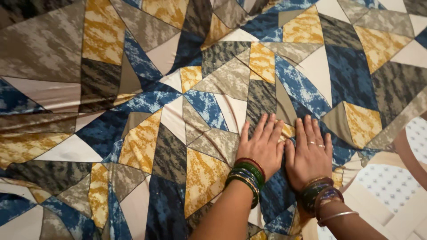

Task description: The person uses both hands to smooth and flatten a large piece of patterned fabric laid out on a surface. The hands move across the material, pressing down to remove wrinkles and creases.

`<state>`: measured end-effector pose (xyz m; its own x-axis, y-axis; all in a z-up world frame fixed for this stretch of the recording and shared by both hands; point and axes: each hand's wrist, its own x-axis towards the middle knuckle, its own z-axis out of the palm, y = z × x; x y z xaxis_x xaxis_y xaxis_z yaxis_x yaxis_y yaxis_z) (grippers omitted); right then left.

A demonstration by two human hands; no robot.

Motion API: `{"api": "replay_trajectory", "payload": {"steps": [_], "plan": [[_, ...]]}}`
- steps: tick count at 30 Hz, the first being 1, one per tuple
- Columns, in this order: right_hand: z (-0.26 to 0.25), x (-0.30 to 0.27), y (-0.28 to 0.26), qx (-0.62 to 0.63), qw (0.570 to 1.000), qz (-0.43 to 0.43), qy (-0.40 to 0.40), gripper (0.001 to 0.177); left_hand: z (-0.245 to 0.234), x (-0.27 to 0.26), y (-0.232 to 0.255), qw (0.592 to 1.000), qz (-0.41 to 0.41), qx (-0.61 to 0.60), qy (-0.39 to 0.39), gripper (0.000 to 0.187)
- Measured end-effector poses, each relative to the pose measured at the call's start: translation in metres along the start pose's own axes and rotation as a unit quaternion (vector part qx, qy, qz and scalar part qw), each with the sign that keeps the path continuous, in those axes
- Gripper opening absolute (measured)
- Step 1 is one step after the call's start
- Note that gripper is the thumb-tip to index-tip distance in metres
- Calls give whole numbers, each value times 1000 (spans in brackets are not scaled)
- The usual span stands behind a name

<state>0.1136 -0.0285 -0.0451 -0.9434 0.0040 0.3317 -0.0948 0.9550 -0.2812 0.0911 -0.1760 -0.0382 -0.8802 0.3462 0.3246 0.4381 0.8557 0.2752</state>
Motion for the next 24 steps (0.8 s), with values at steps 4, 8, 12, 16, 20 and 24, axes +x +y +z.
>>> {"api": "replay_trajectory", "payload": {"steps": [4,8,12,16,20,24], "plan": [[2,3,0,-17,1000,-1,5,62,2,4,0,1000,-5,6,1,55],[4,0,-1,-6,1000,-6,9,62,6,1,2,1000,-17,11,-7,55],[7,1,0,-4,1000,-8,7,62,7,3,2,999,-23,11,-23,56],[10,0,1,6,1000,-7,5,62,8,4,3,999,-29,16,-40,58],[13,-2,2,9,1000,-8,13,62,7,1,4,998,-37,19,-48,58],[15,-3,4,12,1000,-10,18,63,8,2,4,998,-38,10,-40,58]]}}
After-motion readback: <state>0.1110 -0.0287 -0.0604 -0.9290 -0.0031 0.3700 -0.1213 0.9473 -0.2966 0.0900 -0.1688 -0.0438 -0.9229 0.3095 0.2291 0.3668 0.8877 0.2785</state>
